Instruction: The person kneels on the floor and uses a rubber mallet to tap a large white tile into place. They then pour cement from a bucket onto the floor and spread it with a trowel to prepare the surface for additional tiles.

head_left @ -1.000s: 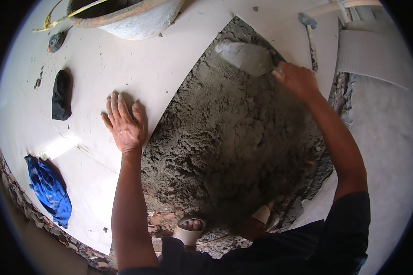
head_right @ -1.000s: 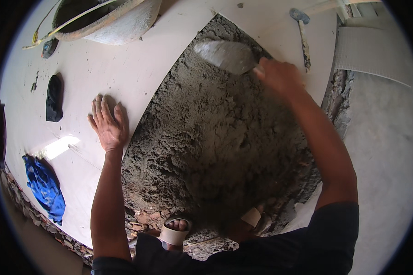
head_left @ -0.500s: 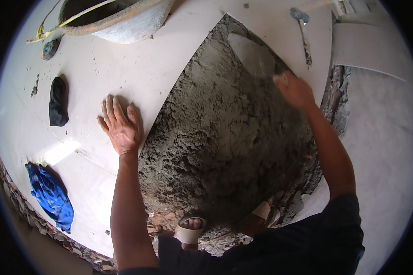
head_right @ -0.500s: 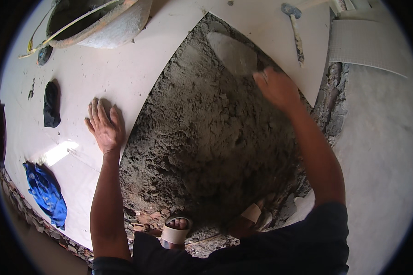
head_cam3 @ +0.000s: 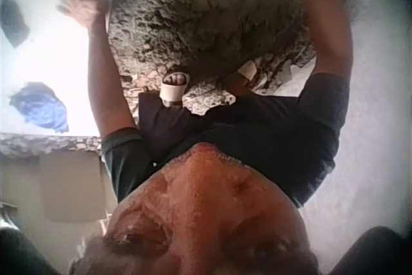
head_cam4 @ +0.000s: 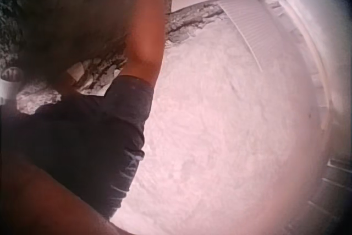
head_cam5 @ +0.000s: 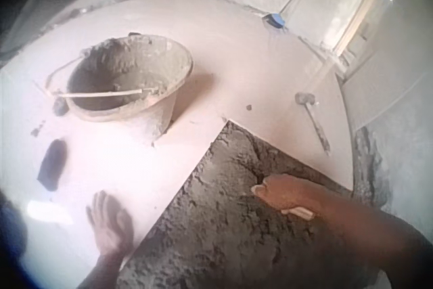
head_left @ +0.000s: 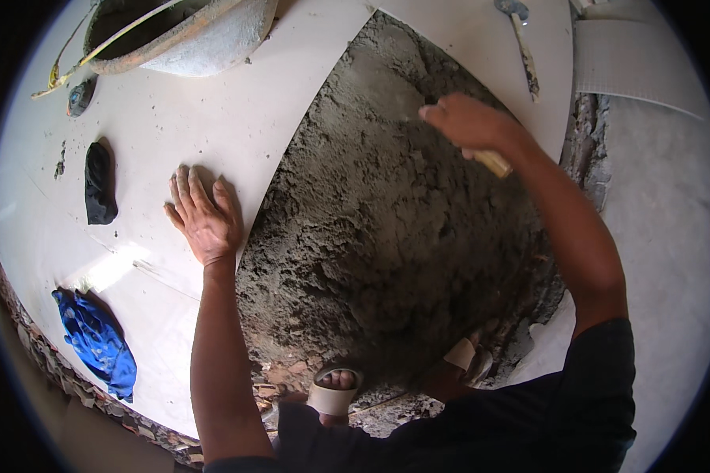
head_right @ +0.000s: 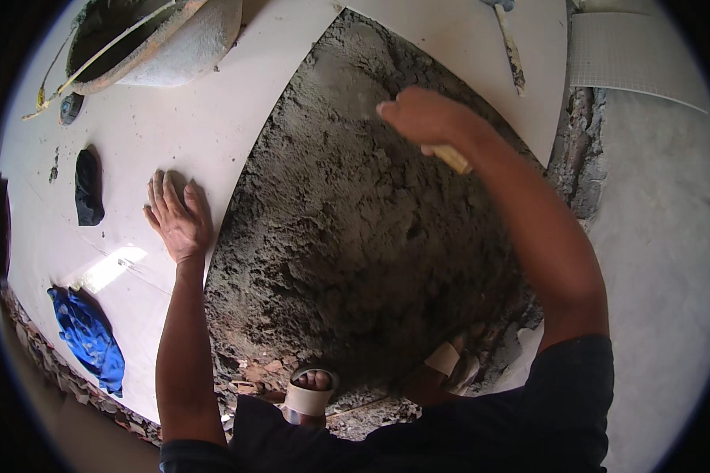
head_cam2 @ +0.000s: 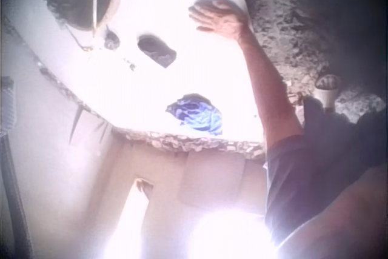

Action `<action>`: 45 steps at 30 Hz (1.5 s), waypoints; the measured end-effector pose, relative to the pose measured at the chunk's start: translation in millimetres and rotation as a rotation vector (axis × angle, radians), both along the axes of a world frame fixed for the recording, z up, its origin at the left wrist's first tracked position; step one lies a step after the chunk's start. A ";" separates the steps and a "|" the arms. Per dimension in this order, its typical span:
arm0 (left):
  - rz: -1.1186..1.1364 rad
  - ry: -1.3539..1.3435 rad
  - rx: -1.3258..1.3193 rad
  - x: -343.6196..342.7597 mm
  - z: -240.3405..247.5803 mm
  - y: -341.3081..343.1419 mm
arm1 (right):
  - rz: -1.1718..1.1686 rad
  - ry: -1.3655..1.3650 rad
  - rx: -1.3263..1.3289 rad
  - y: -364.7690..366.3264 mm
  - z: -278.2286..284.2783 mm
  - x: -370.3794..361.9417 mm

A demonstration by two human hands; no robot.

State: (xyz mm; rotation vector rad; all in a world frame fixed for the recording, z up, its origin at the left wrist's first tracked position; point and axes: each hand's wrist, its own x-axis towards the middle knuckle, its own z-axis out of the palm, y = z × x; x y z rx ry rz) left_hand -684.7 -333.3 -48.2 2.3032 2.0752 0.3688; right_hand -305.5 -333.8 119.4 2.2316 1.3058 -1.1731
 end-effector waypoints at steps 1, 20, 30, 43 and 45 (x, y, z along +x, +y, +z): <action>0.000 -0.015 -0.018 -0.1 -0.1 0.2 | 0.059 0.025 -0.060 -5.8 0.7 -5.7; -0.011 -0.019 0.010 -1.3 -1.4 1.0 | 0.786 -0.645 0.460 -134.4 -49.3 85.1; -0.010 -0.015 -0.005 -0.2 0.2 -0.3 | 0.253 -0.575 0.548 -55.6 -68.3 87.5; 0.005 0.013 -0.026 -1.9 -2.8 0.9 | 0.010 -0.336 0.304 -0.4 -46.1 80.4; 0.009 0.023 -0.034 -5.9 -7.0 1.0 | 0.170 -0.326 0.468 -28.3 -63.1 99.1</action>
